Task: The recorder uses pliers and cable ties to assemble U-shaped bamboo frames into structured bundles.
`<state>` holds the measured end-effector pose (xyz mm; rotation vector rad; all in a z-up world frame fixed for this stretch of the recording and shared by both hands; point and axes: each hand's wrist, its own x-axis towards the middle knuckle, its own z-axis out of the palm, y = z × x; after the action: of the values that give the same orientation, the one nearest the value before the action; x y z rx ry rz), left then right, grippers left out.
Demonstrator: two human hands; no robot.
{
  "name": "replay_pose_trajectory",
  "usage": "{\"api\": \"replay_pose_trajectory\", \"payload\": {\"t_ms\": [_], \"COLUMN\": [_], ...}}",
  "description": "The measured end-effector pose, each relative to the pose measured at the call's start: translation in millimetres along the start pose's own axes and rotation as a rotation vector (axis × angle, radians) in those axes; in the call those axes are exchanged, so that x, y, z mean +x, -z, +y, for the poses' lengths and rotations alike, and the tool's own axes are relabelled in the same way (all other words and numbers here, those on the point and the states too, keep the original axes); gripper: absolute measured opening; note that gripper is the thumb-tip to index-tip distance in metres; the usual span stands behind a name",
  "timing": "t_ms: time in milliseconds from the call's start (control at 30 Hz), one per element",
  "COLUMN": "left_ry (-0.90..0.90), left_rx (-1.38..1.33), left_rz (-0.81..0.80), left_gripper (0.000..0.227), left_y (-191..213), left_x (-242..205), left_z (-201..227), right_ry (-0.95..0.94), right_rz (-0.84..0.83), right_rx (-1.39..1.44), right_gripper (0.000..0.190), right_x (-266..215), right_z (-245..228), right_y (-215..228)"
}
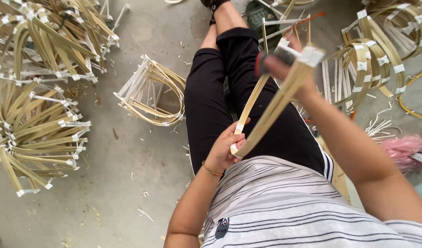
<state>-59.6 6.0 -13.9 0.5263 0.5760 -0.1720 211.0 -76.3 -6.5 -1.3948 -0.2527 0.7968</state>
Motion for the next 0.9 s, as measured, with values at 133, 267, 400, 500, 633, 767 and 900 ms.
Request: {"api": "replay_pose_trajectory", "payload": {"t_ms": [133,267,400,500,633,767,900], "left_ry": [-0.049,0.034,-0.243,-0.233,-0.181,-0.212,-0.244], "left_rx": [-0.184,-0.038,0.046,0.156,0.086,0.153,0.231], "left_rz": [-0.070,0.022,0.141,0.372,0.305,0.288,0.286], "left_gripper": [0.054,0.053,0.049,0.047,0.038,0.036,0.040], "left_y": [0.9,-9.9,8.1,17.3,30.6,11.8,-22.7], "left_x": [10.7,-0.5,-2.2,4.1,7.7,15.0,24.1], "left_z": [-0.6,-2.3,-0.5,14.9,13.0,15.3,17.1], "right_ry": [0.888,0.313,0.025,-0.013,-0.178,-0.330,-0.582], "right_rz": [-0.075,-0.041,-0.098,0.293,0.697,0.984,0.972], "right_rx": [-1.018,-0.484,-0.362,-0.142,-0.106,-0.215,-0.788], "right_gripper": [0.093,0.073,0.044,0.038,0.040,0.036,0.050], "right_x": [-27.4,5.0,-37.0,-104.8,-183.9,-236.1,-230.7], "right_z": [33.5,25.3,23.3,51.4,154.8,223.9,239.4], "right_y": [-18.9,49.0,167.6,255.8,375.7,465.6,498.6]}}
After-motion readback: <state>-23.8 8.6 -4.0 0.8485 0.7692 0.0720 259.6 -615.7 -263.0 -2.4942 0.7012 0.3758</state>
